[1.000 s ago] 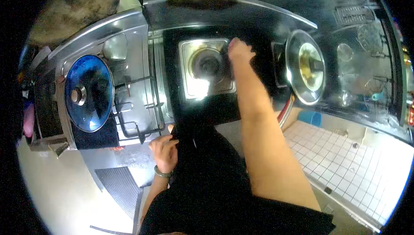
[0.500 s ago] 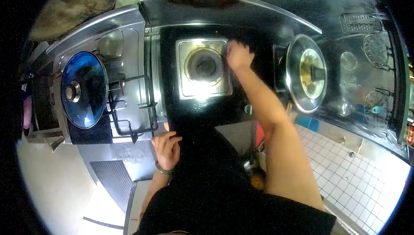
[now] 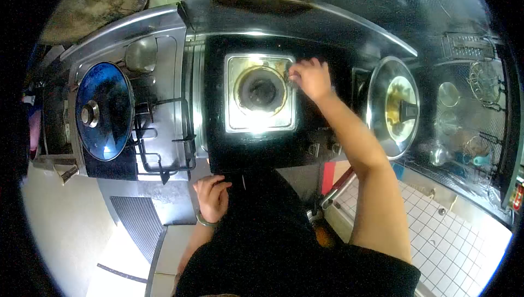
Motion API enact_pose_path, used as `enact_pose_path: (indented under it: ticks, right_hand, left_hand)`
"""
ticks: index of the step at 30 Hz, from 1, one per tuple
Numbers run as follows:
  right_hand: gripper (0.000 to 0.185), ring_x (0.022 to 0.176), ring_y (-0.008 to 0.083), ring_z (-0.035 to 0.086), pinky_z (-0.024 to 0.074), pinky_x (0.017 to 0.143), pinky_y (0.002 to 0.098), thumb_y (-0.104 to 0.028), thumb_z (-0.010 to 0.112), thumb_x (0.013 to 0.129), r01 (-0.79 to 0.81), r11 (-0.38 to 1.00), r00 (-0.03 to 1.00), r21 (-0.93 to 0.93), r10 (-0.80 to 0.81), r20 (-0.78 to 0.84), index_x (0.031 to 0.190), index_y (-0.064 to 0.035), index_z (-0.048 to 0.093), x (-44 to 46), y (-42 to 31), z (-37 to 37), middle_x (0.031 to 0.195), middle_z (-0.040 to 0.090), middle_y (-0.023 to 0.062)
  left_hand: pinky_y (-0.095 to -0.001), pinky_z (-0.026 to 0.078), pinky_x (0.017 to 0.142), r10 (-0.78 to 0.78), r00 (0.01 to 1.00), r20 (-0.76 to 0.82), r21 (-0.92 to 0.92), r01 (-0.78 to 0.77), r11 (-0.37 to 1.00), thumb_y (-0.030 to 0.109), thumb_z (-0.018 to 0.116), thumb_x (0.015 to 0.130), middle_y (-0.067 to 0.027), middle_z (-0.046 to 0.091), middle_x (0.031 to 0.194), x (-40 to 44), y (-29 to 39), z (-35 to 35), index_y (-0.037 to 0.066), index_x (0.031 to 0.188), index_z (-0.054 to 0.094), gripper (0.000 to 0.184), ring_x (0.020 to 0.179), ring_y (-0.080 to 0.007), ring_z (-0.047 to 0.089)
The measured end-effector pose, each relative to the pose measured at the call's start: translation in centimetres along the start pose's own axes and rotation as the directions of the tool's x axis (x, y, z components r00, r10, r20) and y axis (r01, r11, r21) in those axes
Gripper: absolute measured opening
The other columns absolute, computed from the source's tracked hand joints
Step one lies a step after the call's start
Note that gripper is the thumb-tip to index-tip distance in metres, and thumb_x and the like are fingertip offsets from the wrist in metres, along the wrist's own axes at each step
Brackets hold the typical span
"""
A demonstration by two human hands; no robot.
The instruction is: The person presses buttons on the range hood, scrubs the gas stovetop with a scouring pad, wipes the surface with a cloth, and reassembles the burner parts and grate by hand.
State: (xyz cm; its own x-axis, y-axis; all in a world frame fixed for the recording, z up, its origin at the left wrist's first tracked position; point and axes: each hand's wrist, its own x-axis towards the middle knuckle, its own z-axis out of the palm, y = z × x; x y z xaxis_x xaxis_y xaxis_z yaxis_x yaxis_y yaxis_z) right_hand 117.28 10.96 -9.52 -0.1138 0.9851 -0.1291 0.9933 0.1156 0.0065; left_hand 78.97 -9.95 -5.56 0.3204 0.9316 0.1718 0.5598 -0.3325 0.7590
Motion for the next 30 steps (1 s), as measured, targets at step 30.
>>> enact_pose_path:
  ticks: [30]
  right_hand:
    - [0.007, 0.109, 0.0201, 0.057, 0.0405, 0.091, 0.0454, -0.03, 0.06, 0.091, 0.377, 0.914, 0.917, -0.149, -0.345, 0.201, 0.089, -0.0239, 0.063, 7.3, -0.9, -2.1, 0.103, 0.069, -0.003]
  left_hand:
    - [-0.0401, 0.039, 0.084, -0.098, 0.995, -0.013, -0.04, 0.097, 0.994, -0.002, 0.069, 0.065, -0.0055, 0.064, 0.104, 0.9, 0.2, -1.4, 0.011, 0.093, 0.072, 0.031, 0.096, -0.0245, 0.06]
